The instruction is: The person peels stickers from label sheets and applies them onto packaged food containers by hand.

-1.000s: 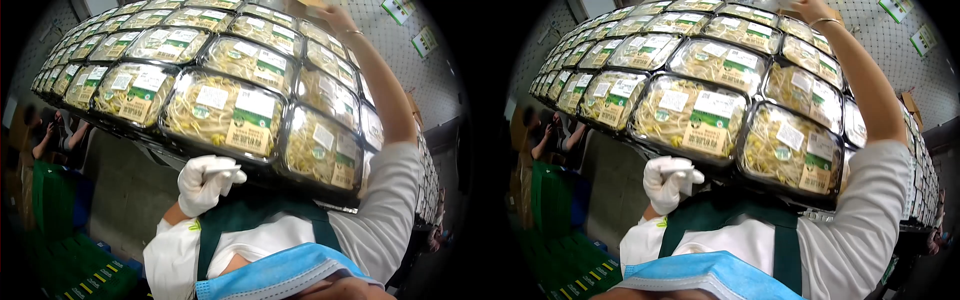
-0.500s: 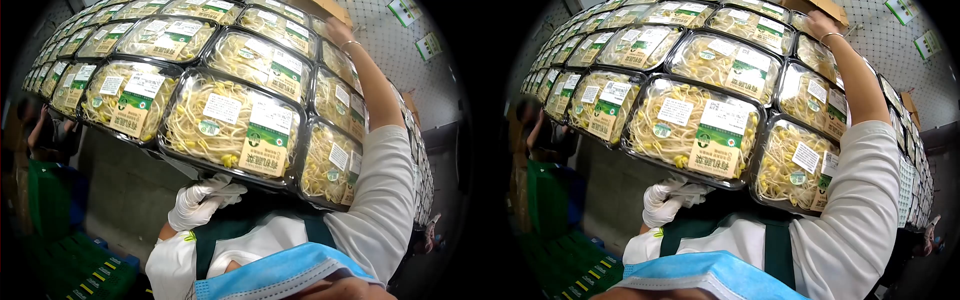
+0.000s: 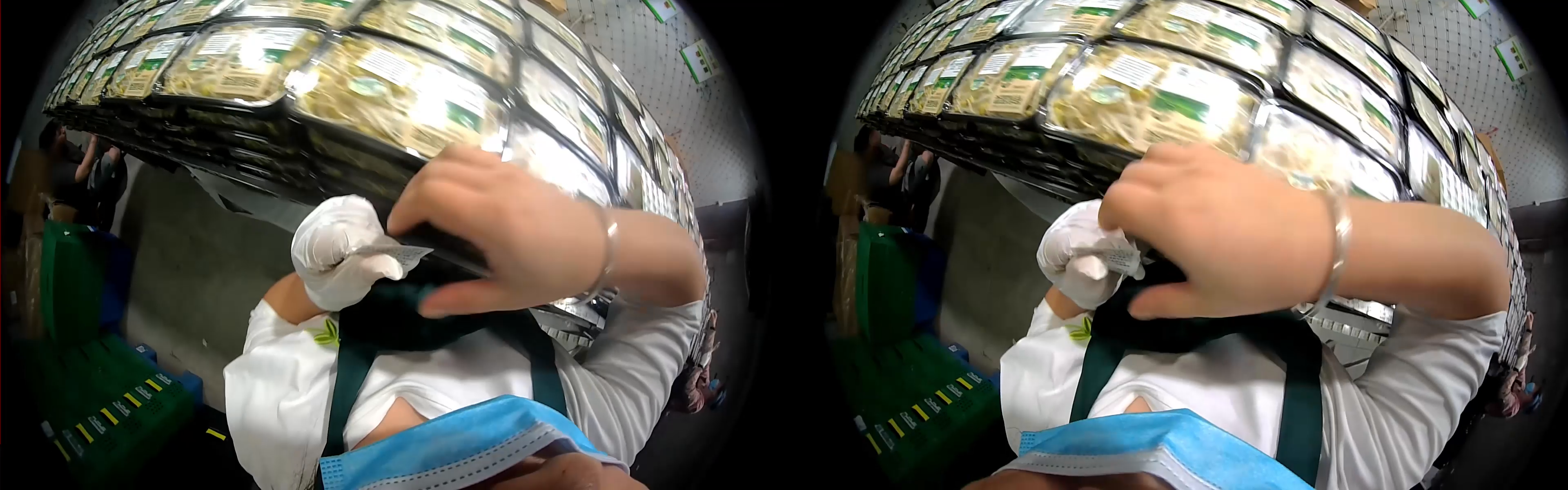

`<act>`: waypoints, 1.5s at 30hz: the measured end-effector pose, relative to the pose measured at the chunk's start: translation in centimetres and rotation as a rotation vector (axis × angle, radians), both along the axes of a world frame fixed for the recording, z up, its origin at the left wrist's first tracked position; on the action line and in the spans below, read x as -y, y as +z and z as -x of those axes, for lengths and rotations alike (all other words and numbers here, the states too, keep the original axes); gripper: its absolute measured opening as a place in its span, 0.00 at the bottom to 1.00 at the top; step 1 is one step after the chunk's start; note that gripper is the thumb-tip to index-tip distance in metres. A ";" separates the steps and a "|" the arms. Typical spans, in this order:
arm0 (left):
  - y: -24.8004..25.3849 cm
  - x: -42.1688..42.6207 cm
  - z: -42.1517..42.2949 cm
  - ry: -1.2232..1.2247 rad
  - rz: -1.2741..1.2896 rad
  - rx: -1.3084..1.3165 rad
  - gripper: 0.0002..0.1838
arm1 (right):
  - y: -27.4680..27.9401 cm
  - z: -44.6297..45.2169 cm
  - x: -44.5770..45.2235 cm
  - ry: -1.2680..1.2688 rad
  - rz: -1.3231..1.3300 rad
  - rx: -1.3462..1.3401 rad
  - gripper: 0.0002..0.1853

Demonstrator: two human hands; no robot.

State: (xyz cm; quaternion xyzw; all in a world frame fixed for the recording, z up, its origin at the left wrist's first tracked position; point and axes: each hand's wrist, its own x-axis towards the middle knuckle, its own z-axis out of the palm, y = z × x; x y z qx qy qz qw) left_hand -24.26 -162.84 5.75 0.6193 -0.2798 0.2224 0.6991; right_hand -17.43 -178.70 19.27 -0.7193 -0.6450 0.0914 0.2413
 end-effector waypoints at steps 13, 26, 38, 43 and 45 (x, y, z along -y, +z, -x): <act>4.3 14.9 3.0 -0.340 -0.062 0.246 0.08 | -1.5 -4.3 11.6 -0.852 0.204 0.084 0.16; 2.3 9.5 1.6 -0.383 0.183 -0.268 0.20 | -3.6 -1.9 12.6 -0.476 0.433 0.497 0.35; 4.6 7.4 1.2 -0.145 -0.027 -0.379 0.03 | 0.0 -0.9 9.2 -0.447 -0.271 0.220 0.06; 2.0 6.8 0.2 -0.185 0.150 -0.275 0.06 | -1.3 -15.1 12.5 -1.068 0.204 0.254 0.18; 2.4 5.3 -0.1 -0.197 0.012 -0.221 0.08 | -3.6 -16.1 12.5 -1.053 0.312 0.431 0.15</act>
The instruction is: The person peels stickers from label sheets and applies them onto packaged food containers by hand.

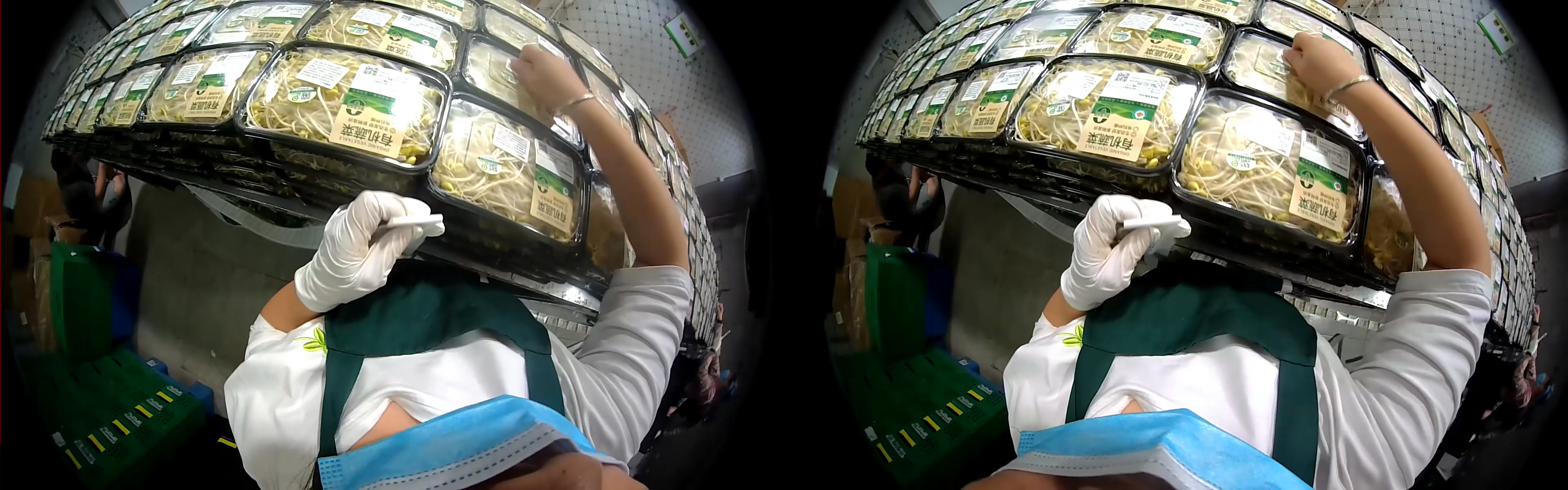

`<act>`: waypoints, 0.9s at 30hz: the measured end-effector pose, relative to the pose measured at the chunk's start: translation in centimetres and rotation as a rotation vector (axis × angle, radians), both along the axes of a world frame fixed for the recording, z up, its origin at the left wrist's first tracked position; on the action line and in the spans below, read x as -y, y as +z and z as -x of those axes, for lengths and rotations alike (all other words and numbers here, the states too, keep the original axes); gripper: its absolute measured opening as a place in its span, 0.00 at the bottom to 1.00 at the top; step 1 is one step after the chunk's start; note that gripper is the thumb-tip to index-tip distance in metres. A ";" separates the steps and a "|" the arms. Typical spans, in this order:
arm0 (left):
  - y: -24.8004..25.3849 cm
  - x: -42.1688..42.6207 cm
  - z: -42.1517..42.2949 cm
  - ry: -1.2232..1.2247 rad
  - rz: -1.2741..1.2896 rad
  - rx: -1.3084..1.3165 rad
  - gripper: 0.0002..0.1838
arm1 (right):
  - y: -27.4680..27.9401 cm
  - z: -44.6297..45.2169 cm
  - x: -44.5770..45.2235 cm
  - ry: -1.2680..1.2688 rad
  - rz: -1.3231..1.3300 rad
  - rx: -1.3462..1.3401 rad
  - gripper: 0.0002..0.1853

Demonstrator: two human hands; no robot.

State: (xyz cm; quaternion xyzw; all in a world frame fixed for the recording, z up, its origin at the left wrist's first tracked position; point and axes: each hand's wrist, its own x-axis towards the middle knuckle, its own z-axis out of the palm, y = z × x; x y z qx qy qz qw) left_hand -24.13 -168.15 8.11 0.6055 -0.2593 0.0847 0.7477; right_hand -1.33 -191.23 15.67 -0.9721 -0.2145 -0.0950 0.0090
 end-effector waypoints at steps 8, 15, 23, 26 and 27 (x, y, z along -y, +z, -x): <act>0.9 0.3 0.7 -0.184 0.249 -0.211 0.17 | 2.3 2.8 1.0 -0.132 0.053 -0.044 0.16; 1.2 -0.7 -0.6 -0.157 0.133 -0.048 0.04 | 3.1 17.5 -6.7 0.920 -0.525 -0.422 0.14; -0.3 -1.0 -0.6 0.095 0.040 -0.067 0.06 | 5.3 -7.2 -1.3 -0.077 -0.020 0.119 0.17; -1.0 -3.4 -0.7 0.183 -0.126 0.100 0.06 | 1.3 -11.3 -0.3 -0.108 0.109 0.190 0.16; -1.6 -4.1 -0.7 0.206 -0.211 0.173 0.07 | 0.3 -11.4 -0.3 -0.154 0.180 0.183 0.15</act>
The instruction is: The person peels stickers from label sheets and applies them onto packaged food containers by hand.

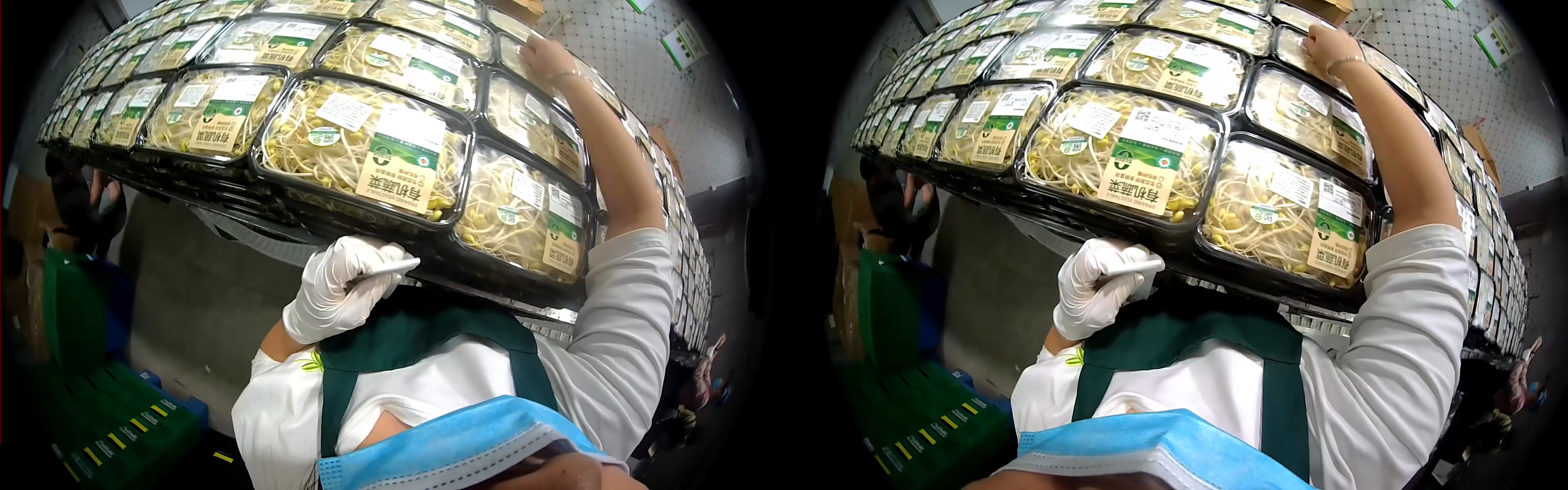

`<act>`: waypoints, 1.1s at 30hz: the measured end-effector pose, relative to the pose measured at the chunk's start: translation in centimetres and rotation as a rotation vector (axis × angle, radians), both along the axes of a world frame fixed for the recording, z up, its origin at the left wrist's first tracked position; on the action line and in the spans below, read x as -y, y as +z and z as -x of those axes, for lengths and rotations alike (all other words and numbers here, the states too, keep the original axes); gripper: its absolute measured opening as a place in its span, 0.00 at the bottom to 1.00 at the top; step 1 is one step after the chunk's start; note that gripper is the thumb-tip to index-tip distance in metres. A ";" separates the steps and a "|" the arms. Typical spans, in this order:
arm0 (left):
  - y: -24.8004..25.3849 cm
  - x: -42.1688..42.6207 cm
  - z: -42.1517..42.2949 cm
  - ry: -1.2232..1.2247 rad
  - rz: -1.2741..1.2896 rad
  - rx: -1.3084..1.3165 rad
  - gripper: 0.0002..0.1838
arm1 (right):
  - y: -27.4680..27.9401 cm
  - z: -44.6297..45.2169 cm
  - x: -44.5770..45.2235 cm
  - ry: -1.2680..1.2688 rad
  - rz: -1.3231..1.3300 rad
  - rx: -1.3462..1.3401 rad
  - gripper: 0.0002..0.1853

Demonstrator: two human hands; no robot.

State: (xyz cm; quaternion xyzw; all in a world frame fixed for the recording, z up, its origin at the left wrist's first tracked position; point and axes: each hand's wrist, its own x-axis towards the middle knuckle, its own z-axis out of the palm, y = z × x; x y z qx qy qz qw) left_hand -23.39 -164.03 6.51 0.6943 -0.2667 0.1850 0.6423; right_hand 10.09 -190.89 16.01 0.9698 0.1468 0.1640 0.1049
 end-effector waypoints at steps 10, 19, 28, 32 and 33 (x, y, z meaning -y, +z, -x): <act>1.5 1.1 0.6 -0.265 0.570 -0.177 0.15 | 3.3 9.8 -4.9 0.495 -0.798 -0.645 0.22; 3.4 1.1 -0.4 0.044 0.348 -0.198 0.08 | 2.9 20.4 -11.4 1.176 -0.675 -0.347 0.08; -2.2 -5.5 0.2 0.072 0.268 -0.369 0.08 | 2.1 -13.1 -0.2 -0.197 -0.100 0.009 0.25; -4.4 -6.7 1.3 0.134 0.365 -0.460 0.09 | -1.0 -12.8 -1.3 -0.323 0.061 -0.194 0.23; -4.7 -6.7 1.6 0.130 0.372 -0.475 0.09 | -1.0 -12.4 -1.2 -0.293 0.229 -0.299 0.26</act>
